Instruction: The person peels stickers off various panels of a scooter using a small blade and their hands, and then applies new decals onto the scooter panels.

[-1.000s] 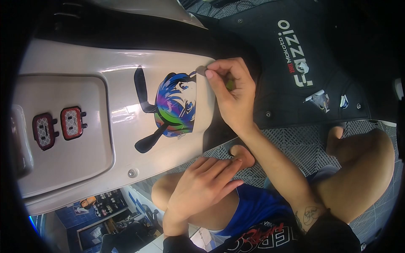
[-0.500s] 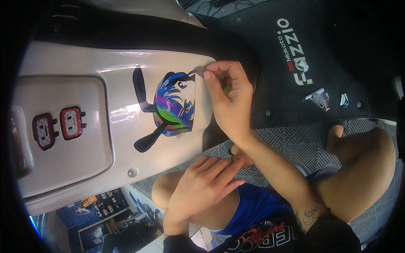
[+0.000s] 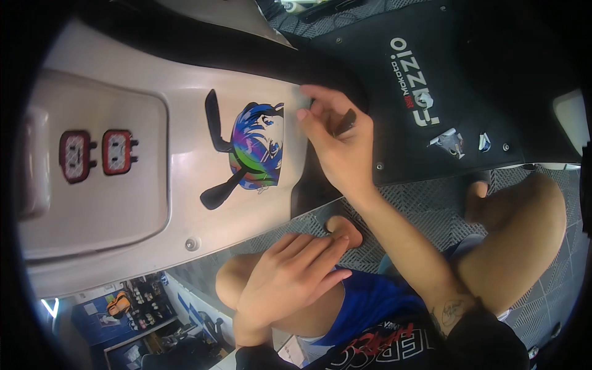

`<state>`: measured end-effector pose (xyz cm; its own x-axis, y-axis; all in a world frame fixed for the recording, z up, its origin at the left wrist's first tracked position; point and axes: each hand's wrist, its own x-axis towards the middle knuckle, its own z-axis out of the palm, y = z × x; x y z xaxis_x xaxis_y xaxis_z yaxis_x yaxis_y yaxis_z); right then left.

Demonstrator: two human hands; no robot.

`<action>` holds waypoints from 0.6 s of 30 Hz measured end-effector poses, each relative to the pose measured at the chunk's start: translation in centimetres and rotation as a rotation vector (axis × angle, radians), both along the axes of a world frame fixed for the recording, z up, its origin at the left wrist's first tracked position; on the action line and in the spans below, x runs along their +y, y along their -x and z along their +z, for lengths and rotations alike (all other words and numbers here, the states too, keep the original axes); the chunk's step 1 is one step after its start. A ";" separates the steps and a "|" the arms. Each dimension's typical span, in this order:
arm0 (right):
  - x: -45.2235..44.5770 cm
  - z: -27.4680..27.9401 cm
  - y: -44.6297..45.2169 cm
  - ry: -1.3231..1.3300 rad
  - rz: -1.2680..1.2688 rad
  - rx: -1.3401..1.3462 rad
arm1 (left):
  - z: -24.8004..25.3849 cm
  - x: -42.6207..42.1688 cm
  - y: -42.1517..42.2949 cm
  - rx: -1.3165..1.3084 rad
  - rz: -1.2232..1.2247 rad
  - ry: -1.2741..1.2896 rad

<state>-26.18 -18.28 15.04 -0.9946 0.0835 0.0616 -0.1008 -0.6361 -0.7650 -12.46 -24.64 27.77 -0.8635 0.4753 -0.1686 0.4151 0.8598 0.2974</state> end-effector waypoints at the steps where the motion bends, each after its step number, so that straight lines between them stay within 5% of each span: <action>1: -0.1 0.1 -0.2 -0.108 -0.033 0.030 | 0.3 0.0 -0.2 0.015 -0.002 -0.002; 3: -0.4 0.8 -0.6 -0.323 -0.103 0.096 | 0.9 -0.2 -0.8 0.025 0.000 -0.001; 18: -0.6 2.8 -0.9 -0.052 0.053 -0.153 | 2.6 -2.9 -5.2 0.158 0.024 -0.081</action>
<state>-25.27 -18.87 17.84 -0.9957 0.0311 -0.0875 0.0518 -0.5964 -0.8010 -7.22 -27.56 30.34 -0.8876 0.4606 0.0078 0.4416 0.8459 0.2990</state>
